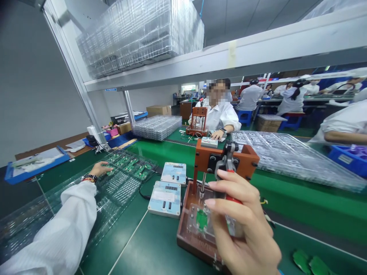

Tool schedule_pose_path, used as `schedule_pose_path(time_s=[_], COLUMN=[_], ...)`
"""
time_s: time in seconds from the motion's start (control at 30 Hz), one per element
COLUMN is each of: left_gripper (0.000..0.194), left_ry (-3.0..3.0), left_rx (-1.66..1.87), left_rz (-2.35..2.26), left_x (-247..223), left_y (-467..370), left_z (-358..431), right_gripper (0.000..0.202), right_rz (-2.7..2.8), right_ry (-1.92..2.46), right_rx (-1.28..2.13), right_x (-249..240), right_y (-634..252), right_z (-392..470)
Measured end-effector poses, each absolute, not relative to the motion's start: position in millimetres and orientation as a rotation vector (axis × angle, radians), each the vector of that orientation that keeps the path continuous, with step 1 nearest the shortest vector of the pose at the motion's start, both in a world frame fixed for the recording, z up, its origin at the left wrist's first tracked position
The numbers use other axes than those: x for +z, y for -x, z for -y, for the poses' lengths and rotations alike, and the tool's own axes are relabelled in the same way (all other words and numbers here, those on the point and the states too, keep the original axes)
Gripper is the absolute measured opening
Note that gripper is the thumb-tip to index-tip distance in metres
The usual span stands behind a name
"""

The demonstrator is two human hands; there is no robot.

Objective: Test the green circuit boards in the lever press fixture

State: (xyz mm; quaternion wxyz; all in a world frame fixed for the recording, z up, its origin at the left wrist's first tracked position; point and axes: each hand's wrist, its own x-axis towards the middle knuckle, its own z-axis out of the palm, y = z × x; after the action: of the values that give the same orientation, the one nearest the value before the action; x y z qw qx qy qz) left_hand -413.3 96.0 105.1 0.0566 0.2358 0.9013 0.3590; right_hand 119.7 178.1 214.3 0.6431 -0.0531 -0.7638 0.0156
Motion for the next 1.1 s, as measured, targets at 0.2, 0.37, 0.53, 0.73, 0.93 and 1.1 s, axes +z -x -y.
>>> schedule_pose_path(time_s=[0.2, 0.37, 0.53, 0.73, 0.93, 1.1], left_gripper=[0.025, 0.024, 0.019, 0.022, 0.024, 0.022], left_ry=[-0.58, -0.529, -0.475, -0.48, -0.473, -0.453], left_rx=[0.947, 0.956, 0.972, 1.032, 1.168, 1.261], left_rz=[-2.951, -2.925, -2.848, -2.759, -2.631, -2.55], left_x=[92, 93, 96, 98, 96, 92], left_y=[400, 400, 404, 406, 404, 400], left_z=[-111, -112, -104, -103, -102, -100], right_gripper=[0.021, 0.023, 0.023, 0.024, 0.024, 0.025], right_rz=[1.734, 1.74, 1.74, 1.749, 1.745, 1.731], right_ry=[0.13, 0.135, 0.125, 0.117, 0.104, 0.121], right_rx=[0.038, 0.043, 0.033, 0.044, 0.028, 0.032], right_x=[216, 217, 215, 215, 215, 214], right_y=[-118, -119, -119, -120, -120, -118], right_z=[-177, -177, -178, -178, -179, -179])
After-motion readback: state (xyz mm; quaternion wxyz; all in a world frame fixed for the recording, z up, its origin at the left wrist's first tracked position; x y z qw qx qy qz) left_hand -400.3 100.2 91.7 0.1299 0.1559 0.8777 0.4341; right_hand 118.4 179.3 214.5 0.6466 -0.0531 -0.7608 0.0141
